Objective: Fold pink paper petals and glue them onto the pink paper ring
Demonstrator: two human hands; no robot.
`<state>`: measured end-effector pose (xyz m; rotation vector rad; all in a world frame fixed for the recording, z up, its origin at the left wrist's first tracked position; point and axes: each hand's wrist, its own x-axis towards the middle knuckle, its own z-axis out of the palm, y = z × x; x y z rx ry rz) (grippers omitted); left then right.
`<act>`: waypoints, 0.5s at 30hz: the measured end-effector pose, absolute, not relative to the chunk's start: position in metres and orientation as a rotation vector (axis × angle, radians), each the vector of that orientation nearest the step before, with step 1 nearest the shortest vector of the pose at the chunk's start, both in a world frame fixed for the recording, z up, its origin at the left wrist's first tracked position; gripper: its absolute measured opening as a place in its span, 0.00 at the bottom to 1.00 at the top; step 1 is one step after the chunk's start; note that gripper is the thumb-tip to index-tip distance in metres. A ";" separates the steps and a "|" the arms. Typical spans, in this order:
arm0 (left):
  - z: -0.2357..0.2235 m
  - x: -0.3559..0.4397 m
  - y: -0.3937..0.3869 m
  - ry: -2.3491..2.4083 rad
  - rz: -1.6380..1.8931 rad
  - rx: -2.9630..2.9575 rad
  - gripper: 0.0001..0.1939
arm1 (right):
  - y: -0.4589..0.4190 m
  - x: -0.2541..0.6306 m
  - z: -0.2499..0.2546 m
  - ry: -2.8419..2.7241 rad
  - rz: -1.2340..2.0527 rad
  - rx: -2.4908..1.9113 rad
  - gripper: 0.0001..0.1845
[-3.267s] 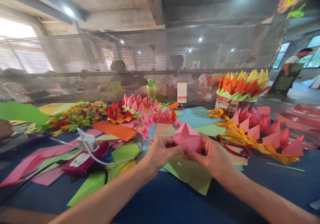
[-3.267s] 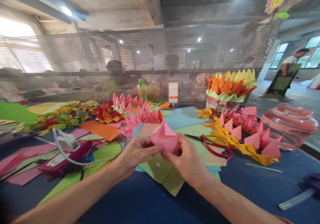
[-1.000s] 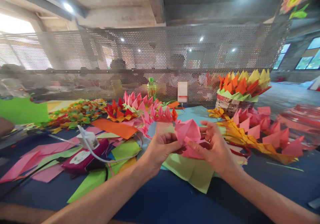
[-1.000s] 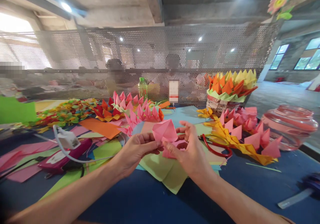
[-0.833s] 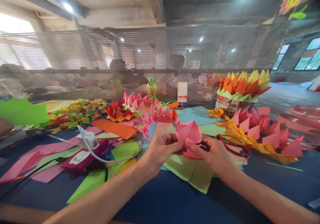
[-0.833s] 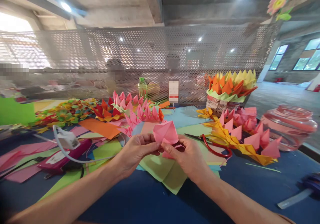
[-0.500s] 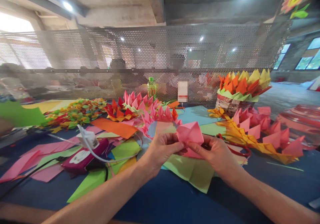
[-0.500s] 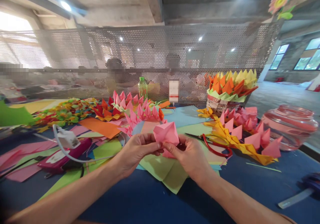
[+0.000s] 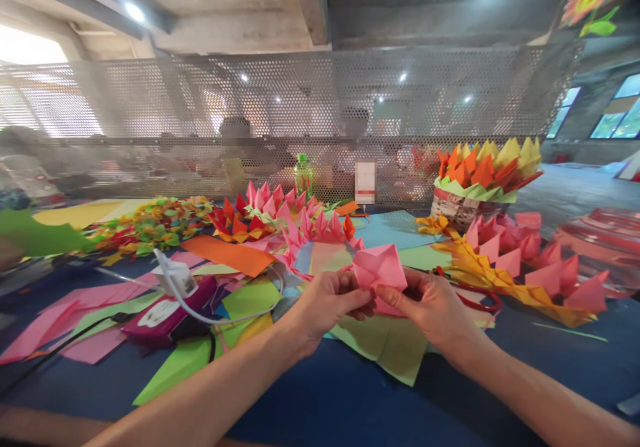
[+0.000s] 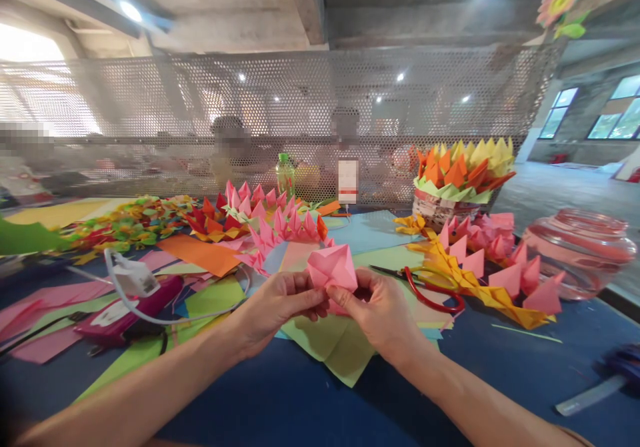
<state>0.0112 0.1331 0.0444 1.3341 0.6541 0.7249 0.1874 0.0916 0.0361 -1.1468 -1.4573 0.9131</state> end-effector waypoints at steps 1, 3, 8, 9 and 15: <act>0.045 0.011 0.133 0.660 0.736 1.344 0.14 | 0.092 0.187 0.036 -1.446 0.923 -1.148 0.15; 0.046 0.012 0.133 0.681 0.752 1.365 0.13 | 0.092 0.186 0.036 -1.425 0.953 -1.153 0.15; 0.048 0.013 0.132 0.711 0.786 1.439 0.10 | 0.088 0.182 0.040 -1.442 1.075 -1.079 0.14; 0.047 0.013 0.132 0.713 0.790 1.452 0.09 | 0.088 0.182 0.041 -1.449 1.085 -1.080 0.14; 0.044 0.012 0.133 0.793 0.758 1.498 0.10 | 0.091 0.190 0.038 -1.501 1.005 -1.269 0.12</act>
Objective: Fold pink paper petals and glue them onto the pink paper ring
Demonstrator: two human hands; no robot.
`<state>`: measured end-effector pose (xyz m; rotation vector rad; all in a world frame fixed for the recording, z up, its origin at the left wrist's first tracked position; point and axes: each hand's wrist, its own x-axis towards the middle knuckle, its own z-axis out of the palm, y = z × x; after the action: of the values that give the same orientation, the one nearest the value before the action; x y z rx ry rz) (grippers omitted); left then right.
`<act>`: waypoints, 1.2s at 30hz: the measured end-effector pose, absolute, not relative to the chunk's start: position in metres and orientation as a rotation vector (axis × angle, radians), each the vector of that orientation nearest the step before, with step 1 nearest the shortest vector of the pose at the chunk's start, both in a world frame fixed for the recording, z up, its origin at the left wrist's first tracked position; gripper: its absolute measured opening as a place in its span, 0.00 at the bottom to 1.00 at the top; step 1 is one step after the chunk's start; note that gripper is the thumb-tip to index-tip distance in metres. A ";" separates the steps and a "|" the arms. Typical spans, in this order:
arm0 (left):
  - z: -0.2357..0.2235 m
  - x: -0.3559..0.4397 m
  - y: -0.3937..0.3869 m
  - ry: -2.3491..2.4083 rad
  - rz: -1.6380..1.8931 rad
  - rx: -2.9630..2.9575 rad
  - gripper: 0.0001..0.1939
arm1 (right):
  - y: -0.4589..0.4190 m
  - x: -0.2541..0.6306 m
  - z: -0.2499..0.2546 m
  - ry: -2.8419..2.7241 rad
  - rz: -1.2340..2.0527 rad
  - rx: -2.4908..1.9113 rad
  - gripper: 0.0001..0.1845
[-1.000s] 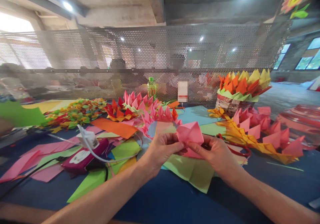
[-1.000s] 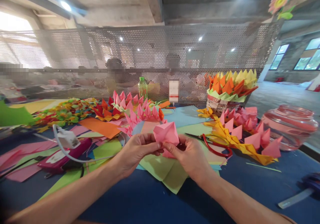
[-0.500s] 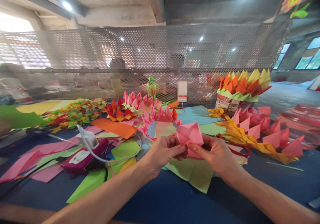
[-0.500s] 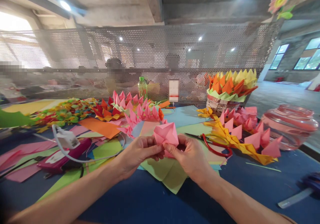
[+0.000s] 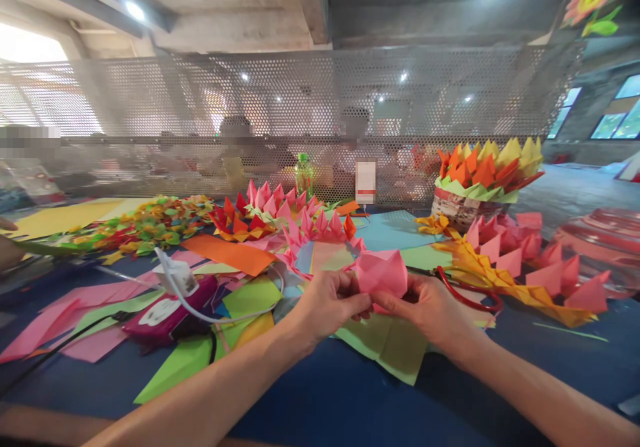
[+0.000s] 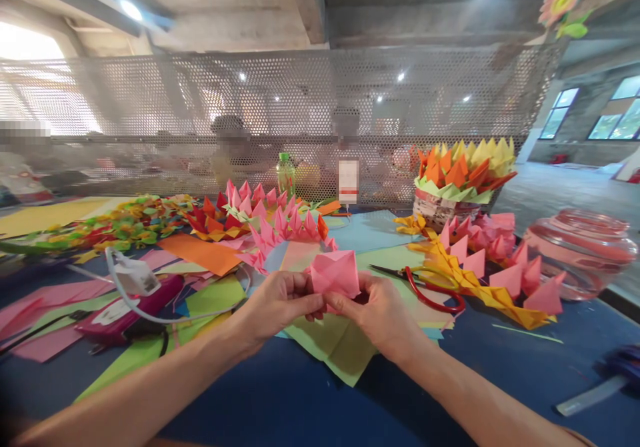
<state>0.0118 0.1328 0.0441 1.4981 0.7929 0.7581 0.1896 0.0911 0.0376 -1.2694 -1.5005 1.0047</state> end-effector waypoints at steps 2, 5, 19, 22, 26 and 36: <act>0.044 0.012 0.133 0.841 0.745 1.495 0.10 | 0.092 0.191 0.037 -1.547 0.935 -1.298 0.10; 0.045 0.012 0.133 0.855 0.728 1.501 0.09 | 0.092 0.191 0.036 -1.615 0.871 -1.253 0.07; 0.048 0.010 0.135 0.963 0.750 1.438 0.15 | 0.097 0.197 0.034 -1.571 0.859 -1.303 0.15; 0.047 0.009 0.135 0.919 0.754 1.473 0.14 | 0.095 0.194 0.037 -1.588 0.831 -1.318 0.14; 0.048 0.009 0.137 0.896 0.775 1.481 0.10 | 0.096 0.194 0.036 -1.571 0.919 -1.261 0.14; 0.049 0.008 0.141 0.933 0.821 1.466 0.13 | 0.101 0.202 0.032 -1.586 0.763 -1.385 0.20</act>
<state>0.0077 0.1409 0.0491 1.4662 0.9326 0.8208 0.2020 0.1009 0.0318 -1.3852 -1.5859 0.7627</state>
